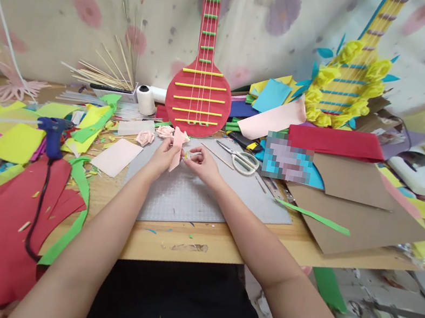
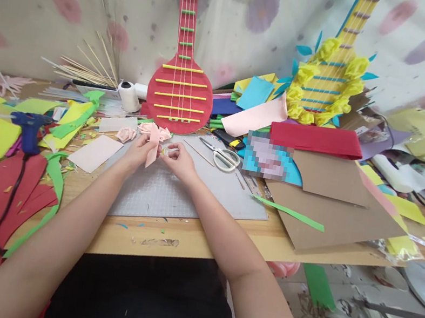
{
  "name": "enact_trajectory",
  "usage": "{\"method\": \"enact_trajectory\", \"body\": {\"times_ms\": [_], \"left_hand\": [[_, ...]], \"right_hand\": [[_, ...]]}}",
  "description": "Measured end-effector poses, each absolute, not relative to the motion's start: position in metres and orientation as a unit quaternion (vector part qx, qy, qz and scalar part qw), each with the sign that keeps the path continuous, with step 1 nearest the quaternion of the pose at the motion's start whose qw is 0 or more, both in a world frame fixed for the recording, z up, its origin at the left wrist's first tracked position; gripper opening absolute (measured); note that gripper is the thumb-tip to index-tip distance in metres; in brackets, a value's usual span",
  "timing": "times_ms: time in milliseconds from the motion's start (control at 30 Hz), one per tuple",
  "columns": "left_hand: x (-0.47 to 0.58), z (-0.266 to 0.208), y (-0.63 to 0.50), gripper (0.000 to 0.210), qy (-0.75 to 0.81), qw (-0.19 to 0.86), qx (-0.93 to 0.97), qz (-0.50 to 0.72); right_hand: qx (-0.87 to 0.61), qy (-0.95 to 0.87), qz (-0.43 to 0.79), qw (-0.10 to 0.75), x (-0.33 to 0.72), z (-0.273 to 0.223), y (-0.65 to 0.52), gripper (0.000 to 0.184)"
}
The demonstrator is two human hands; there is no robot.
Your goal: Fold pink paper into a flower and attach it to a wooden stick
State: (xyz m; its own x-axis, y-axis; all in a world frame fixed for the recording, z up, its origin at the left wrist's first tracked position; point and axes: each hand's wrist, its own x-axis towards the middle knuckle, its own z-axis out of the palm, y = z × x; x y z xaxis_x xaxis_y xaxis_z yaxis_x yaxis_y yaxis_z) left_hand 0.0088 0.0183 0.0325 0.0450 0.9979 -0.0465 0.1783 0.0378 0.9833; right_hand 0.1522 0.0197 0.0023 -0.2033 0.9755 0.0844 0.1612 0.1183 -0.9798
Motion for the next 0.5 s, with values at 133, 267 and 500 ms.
{"method": "enact_trajectory", "body": {"times_ms": [133,267,500], "left_hand": [[0.0096,0.0239,0.0175,0.024,0.543,0.506,0.505,0.44],[0.0105,0.0224,0.0147,0.03,0.511,0.54,0.476,0.47],[0.0114,0.0226,0.0137,0.035,0.546,0.512,0.485,0.453]], "right_hand": [[-0.483,-0.644,0.409,0.43,0.1511,0.0021,0.0162,0.037],[-0.493,-0.655,0.386,0.423,0.1504,0.004,0.0143,0.036],[-0.488,-0.664,0.363,0.435,0.1504,0.002,0.0146,0.036]]}}
